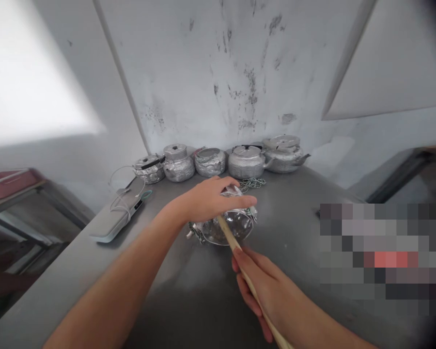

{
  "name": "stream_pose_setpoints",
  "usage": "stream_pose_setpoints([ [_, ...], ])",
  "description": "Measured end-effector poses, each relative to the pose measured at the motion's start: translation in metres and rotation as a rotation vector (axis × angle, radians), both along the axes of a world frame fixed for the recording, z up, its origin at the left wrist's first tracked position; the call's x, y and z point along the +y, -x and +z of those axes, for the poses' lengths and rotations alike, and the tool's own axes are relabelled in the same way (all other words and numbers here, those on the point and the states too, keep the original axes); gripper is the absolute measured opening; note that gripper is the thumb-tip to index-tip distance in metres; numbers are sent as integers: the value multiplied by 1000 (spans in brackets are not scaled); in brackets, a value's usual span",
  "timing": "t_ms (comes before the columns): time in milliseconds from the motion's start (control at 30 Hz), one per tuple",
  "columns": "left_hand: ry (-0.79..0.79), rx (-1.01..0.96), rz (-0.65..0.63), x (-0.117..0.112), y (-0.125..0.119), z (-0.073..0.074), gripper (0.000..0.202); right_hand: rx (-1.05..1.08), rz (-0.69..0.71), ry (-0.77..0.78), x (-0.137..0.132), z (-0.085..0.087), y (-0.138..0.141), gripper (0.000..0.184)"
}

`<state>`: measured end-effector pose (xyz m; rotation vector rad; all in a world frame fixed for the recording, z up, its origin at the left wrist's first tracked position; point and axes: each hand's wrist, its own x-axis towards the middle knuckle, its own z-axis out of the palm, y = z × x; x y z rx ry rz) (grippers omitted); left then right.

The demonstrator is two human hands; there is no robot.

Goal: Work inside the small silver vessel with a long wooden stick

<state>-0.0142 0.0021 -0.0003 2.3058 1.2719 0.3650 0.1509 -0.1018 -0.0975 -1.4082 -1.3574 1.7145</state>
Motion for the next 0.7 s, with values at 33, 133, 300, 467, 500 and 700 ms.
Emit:
stream_pose_setpoints([
  [33,1,-1,2,0,0,0,73,11,7,1,0,-1,0,39],
  [133,6,2,1,-1,-2,1,76,27,-10,-24,2,-3,1,39],
  [300,8,3,7,-2,-3,1,67,23,-2,-2,2,0,0,40],
  [467,16,9,10,-3,-5,2,68,39,-34,-2,3,-1,1,38],
  [500,20,11,10,-3,-5,3,68,40,-28,3,3,-1,1,37],
  [700,25,18,15,-3,-5,2,71,53,-41,7,6,-4,2,40],
])
